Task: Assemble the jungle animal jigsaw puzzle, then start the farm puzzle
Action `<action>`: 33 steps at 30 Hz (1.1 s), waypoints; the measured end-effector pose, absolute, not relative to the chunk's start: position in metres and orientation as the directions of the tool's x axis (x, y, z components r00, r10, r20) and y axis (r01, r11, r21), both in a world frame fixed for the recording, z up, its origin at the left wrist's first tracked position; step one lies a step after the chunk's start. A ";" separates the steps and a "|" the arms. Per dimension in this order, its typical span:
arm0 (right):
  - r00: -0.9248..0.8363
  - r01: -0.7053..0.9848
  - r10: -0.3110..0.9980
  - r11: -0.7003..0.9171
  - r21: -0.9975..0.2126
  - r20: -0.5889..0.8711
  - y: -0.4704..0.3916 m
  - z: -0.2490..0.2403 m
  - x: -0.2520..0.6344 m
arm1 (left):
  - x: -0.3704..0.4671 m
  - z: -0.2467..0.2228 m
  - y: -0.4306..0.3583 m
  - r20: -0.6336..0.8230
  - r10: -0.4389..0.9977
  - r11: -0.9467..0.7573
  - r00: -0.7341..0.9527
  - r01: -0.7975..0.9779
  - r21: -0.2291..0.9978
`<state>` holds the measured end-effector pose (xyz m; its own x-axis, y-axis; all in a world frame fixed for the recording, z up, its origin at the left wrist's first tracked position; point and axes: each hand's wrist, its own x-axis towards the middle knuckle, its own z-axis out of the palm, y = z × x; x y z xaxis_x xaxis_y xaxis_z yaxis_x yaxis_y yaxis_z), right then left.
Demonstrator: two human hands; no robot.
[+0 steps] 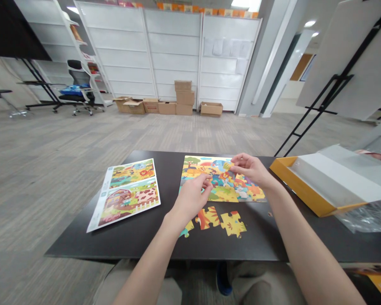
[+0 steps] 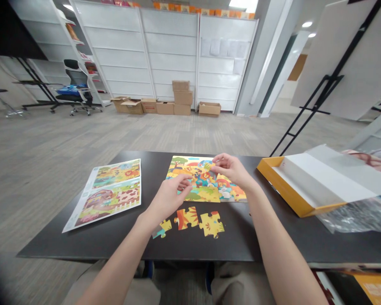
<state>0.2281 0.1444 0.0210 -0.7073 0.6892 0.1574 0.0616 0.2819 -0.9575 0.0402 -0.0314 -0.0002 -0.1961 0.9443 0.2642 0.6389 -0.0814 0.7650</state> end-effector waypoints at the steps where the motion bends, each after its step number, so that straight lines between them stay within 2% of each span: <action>1: -0.650 0.088 0.739 0.305 -0.948 0.178 0.153 0.021 0.237 | 0.041 -0.001 -0.031 0.281 0.946 -0.085 -0.162 0.713 0.696; 3: -0.586 0.189 0.793 0.330 -0.925 0.164 0.170 0.019 0.256 | 0.041 -0.001 -0.032 0.274 0.960 -0.115 -0.054 0.817 0.566; 6: -0.569 0.320 0.816 0.335 -0.886 0.104 0.187 0.014 0.279 | 0.041 -0.002 -0.033 0.203 0.977 -0.155 0.068 0.880 0.449; 14: -0.546 0.491 0.835 0.255 -0.833 -0.066 0.202 0.004 0.301 | 0.041 -0.002 -0.035 0.095 0.992 -0.106 0.081 0.949 0.296; 19: -0.568 0.522 0.813 0.235 -0.820 -0.128 0.206 -0.001 0.300 | 0.040 -0.005 -0.033 0.105 0.991 -0.111 0.087 0.963 0.247; 23: -0.583 0.521 0.807 0.278 -0.807 -0.099 0.211 -0.006 0.298 | 0.040 -0.007 -0.033 0.114 0.989 -0.117 0.092 0.966 0.229; 33: -0.555 0.631 0.830 0.376 -0.678 -0.056 0.219 -0.011 0.303 | 0.041 -0.002 -0.035 0.096 0.991 -0.108 0.089 0.969 0.221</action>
